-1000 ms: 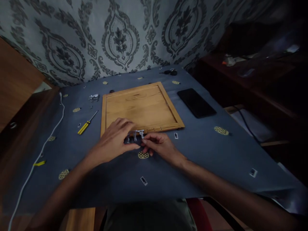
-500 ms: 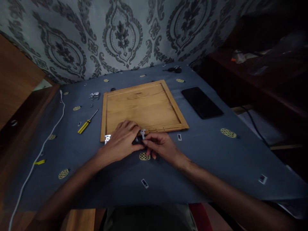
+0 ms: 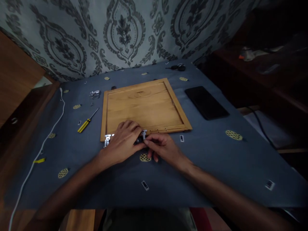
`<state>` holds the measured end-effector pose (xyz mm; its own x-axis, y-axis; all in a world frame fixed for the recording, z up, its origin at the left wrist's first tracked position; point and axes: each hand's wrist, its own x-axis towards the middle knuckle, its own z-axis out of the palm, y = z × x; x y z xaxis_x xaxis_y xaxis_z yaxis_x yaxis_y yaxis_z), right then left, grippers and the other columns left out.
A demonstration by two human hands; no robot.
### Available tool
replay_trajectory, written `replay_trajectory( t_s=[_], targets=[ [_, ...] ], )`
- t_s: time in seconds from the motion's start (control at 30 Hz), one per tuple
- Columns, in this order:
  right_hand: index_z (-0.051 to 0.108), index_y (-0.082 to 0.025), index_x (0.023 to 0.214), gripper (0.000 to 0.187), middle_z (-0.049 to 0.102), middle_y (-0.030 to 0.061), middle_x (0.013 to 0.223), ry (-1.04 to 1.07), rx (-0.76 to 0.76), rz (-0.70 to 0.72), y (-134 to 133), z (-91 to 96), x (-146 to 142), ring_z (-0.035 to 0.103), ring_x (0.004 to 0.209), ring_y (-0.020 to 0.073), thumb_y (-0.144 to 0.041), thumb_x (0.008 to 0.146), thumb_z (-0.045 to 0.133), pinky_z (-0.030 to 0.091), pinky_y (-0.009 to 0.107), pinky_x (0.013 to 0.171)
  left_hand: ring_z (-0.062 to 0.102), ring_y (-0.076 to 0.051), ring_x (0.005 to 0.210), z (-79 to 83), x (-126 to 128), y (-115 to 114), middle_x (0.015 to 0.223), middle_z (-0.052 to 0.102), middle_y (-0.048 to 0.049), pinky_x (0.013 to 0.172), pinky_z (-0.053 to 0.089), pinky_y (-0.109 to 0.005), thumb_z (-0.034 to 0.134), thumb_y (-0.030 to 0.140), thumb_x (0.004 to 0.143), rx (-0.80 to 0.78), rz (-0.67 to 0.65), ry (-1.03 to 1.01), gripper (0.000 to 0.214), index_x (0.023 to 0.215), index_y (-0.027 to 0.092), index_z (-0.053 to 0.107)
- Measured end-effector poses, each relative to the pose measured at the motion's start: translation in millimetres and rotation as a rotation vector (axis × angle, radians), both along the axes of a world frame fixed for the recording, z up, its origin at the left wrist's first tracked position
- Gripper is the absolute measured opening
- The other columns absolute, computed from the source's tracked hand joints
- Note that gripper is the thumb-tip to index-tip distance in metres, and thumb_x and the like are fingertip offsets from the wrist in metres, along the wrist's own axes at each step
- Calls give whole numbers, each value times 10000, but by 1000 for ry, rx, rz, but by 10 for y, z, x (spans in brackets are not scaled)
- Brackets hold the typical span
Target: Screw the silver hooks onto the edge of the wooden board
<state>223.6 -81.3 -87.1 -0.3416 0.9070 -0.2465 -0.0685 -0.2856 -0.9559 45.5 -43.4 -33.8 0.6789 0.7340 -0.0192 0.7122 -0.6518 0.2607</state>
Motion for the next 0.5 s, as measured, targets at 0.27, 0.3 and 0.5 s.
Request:
replay_trajectory(
  t_s=[0.27, 0.3, 0.5],
  targets=[
    [615, -204, 774, 290, 612, -33, 530, -50, 5, -5, -35, 1, -13, 538, 395, 98, -483, 844, 650, 423, 216, 383, 532, -265, 1139, -82, 25, -21, 1134, 638, -73, 1016, 447, -461, 710, 319, 893, -4, 46, -62, 273, 1102, 158, 639],
    [621, -205, 799, 287, 621, -28, 549, -61, 18, -18, -53, 6, -10, 566, 418, 112, -487, 849, 640, 440, 225, 389, 533, -266, 1142, -92, 24, -27, 1132, 640, -73, 1019, 446, -465, 717, 311, 887, -1, 49, -69, 276, 1103, 158, 638],
    [679, -222, 959, 179, 711, 16, 715, -406, 343, -127, -164, 70, 111, 669, 572, 172, -330, 938, 538, 522, 283, 497, 541, -286, 1154, -108, 24, -66, 1157, 652, -82, 1029, 438, -494, 770, 355, 843, 33, 85, -79, 369, 1127, 161, 636]
  ],
)
